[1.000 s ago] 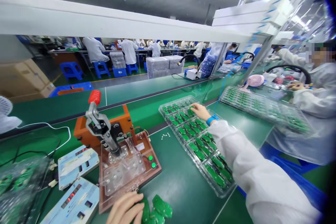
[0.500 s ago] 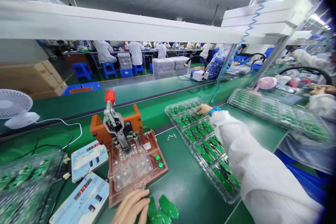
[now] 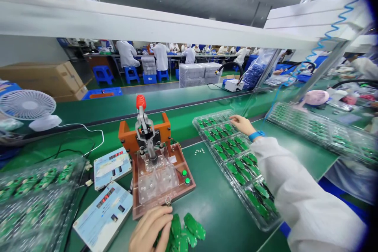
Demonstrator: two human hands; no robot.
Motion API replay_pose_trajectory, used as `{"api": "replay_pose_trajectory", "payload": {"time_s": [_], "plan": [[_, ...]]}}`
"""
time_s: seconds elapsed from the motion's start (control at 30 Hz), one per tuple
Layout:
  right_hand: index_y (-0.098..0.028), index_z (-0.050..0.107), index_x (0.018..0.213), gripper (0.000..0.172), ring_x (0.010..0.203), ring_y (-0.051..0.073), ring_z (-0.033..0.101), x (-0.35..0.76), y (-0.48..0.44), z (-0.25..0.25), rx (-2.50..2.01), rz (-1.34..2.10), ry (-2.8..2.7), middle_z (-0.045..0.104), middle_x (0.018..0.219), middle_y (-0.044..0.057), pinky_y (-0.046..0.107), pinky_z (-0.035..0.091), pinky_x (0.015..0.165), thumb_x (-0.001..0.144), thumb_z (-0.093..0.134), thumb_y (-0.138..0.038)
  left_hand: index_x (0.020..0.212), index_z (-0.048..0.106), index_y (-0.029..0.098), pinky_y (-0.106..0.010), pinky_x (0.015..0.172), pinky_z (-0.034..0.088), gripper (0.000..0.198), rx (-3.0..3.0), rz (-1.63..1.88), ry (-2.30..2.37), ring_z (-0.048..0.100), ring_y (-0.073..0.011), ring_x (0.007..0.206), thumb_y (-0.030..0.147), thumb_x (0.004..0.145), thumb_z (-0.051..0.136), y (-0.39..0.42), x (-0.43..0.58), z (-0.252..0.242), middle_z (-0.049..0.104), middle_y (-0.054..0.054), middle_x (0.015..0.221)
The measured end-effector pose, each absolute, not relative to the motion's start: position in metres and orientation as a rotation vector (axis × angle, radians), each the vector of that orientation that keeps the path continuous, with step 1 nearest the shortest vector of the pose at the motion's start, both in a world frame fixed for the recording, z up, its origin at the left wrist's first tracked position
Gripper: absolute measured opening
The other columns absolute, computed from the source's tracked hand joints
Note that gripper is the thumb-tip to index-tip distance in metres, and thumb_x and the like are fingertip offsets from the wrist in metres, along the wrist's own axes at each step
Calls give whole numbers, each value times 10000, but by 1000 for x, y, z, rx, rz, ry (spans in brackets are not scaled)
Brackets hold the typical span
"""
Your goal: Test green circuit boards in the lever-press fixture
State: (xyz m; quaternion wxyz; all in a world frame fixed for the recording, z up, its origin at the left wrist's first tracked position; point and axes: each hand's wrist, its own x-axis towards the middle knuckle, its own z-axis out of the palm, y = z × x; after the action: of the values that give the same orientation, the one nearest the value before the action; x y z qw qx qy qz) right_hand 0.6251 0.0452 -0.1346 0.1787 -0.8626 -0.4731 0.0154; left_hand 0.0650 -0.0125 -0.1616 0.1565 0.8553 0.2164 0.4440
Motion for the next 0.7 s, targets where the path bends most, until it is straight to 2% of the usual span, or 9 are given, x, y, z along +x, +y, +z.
{"api": "replay_pose_trajectory", "payload": {"time_s": [0.17, 0.37, 0.53, 0.63, 0.7], "plan": [[-141, 664, 1124, 225, 1052, 213, 652, 615, 31, -150, -2489, 101, -1409, 658, 1159, 85, 427, 553, 969, 1029, 638, -343, 1051, 681, 213, -224, 880, 602, 167, 2509, 1197, 535, 730, -159, 933, 115, 942, 599, -10, 63, -164, 752, -50, 1030], [-157, 658, 1171, 226, 1137, 235, 618, 589, 30, -157, -2457, 45, -1417, 623, 1251, 99, 460, 526, 1018, 1025, 640, -329, 1070, 670, 216, -232, 899, 592, 155, 2469, 1193, 632, 715, -162, 997, 141, 966, 584, -11, 62, -172, 734, -55, 1084], [-141, 650, 1198, 261, 1171, 252, 610, 569, 29, -125, -2326, -19, -1440, 632, 1247, 110, 492, 490, 1060, 1020, 640, -331, 1052, 663, 215, -231, 893, 573, 151, 2406, 1192, 653, 709, -153, 985, 122, 979, 569, -15, 64, -165, 734, -43, 1061], [-136, 653, 1214, 259, 1145, 258, 632, 537, 9, -101, -2175, 47, -1545, 656, 1229, 124, 465, 511, 1036, 1029, 565, -294, 1053, 660, 204, -243, 898, 553, 165, 2368, 1217, 650, 704, -154, 975, 97, 979, 558, -17, 65, -159, 735, -41, 1041], [-184, 661, 1236, 297, 1158, 267, 628, 503, -17, -86, -2036, 122, -1651, 658, 1258, 105, 437, 524, 1019, 1031, 501, -329, 1073, 659, 197, -249, 904, 541, 185, 2341, 1235, 660, 700, -152, 968, 78, 976, 557, -16, 64, -156, 736, -37, 1026]]}}
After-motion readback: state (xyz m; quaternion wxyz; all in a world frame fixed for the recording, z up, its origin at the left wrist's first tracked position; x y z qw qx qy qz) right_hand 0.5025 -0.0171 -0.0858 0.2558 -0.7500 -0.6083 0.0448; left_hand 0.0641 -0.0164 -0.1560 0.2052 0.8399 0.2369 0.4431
